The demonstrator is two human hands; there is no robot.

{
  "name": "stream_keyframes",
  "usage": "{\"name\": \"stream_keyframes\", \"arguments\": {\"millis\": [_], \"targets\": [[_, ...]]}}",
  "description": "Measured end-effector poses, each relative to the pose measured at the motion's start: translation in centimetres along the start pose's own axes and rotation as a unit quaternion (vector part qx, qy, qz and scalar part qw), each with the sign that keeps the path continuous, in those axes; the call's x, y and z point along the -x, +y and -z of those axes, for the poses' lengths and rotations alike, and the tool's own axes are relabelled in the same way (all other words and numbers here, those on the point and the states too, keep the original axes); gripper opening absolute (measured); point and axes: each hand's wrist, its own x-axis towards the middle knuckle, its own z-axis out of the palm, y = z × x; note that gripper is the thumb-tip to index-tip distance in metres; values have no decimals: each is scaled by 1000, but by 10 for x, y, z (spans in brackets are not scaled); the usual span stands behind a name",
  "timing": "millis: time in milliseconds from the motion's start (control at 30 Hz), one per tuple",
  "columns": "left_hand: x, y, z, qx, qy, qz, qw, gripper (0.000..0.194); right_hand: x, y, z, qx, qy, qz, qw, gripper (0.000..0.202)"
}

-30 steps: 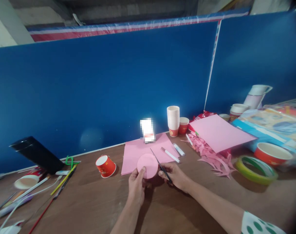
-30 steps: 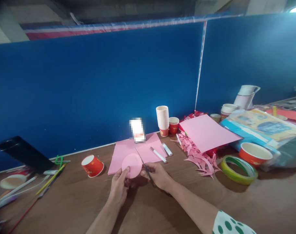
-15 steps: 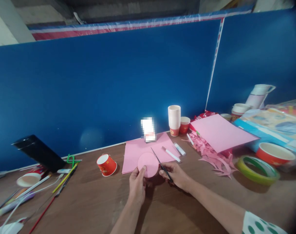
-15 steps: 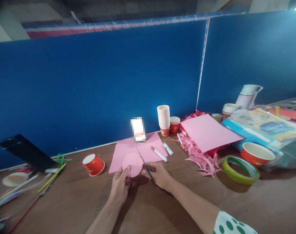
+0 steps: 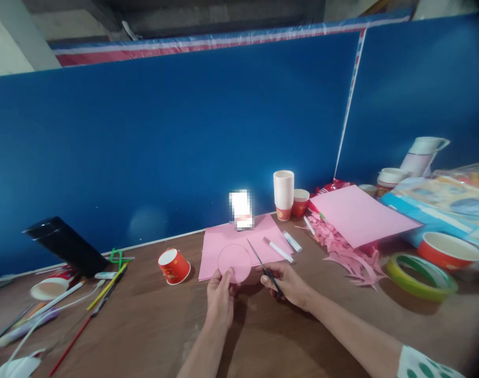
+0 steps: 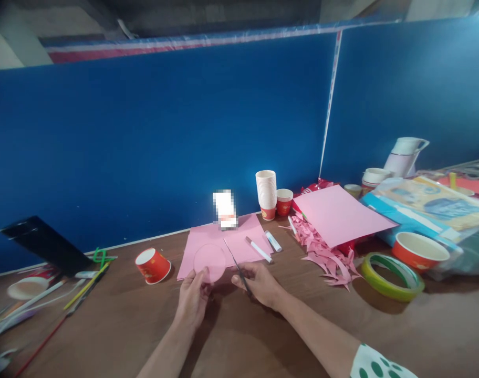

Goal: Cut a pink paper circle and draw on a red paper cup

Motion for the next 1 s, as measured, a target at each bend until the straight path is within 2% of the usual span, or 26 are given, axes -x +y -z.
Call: {"name": "stream_keyframes", "arguments": {"millis": [233, 400, 1000], "targets": [[0, -3, 1, -6, -9, 3, 1000, 28, 1, 3, -2, 5, 1, 5, 1000, 51], [3, -2, 0, 0, 6, 8, 1000, 31, 4, -4, -6, 3, 2, 18, 1000, 51], [8, 3, -8, 2, 22, -7, 1000, 33, 5, -3, -8, 51, 15, 3, 999, 48]]}}
